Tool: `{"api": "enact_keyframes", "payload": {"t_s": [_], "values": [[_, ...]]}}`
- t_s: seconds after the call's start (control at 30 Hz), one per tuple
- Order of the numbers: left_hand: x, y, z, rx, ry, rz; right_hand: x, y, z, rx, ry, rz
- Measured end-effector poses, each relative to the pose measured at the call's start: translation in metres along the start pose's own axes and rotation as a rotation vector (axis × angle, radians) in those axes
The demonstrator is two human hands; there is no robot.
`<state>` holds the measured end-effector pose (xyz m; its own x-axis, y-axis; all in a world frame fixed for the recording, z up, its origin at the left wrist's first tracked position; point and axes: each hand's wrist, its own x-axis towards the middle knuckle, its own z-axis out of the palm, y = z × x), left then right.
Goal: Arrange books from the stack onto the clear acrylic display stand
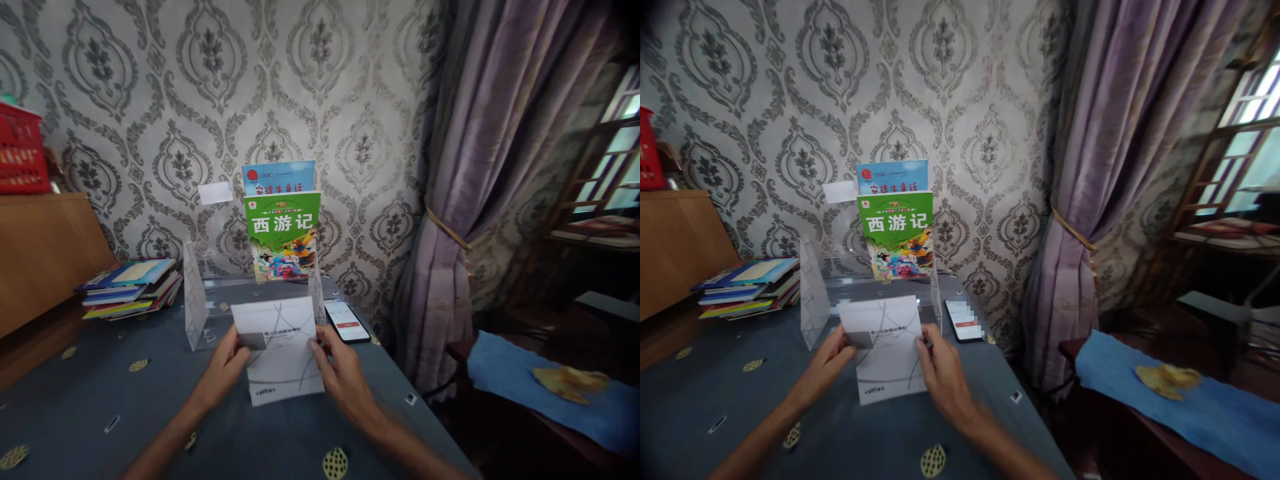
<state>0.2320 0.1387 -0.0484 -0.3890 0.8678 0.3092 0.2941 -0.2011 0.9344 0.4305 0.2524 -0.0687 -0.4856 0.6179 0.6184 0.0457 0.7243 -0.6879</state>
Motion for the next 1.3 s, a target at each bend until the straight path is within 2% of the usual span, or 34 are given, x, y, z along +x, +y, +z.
{"api": "enact_keyframes", "payload": {"t_s": [0.13,0.3,0.47,0.6,0.73,0.9,1.07,1.3], "values": [[0.013,0.017,-0.007,0.208,0.054,0.118,0.021,-0.005,0.000,-0.014,0.072,-0.071],[0.030,0.042,-0.010,0.458,0.227,0.243,0.056,-0.018,-0.006,0.003,0.188,-0.210],[0.054,0.078,-0.004,0.444,0.372,0.543,0.101,-0.040,-0.017,0.062,0.378,-0.399],[0.073,0.092,0.000,0.427,0.422,0.715,0.127,-0.047,-0.023,0.118,0.419,-0.466],[0.091,0.086,0.001,0.467,0.449,0.736,0.140,-0.040,-0.022,0.179,0.413,-0.461],[0.108,0.073,0.000,0.504,0.455,0.697,0.147,-0.028,-0.018,0.222,0.388,-0.430],[0.117,0.068,0.003,0.482,0.426,0.689,0.153,-0.014,-0.016,0.253,0.382,-0.410],[0.126,0.067,0.010,0.422,0.415,0.746,0.163,0.005,-0.016,0.226,0.395,-0.398]]}}
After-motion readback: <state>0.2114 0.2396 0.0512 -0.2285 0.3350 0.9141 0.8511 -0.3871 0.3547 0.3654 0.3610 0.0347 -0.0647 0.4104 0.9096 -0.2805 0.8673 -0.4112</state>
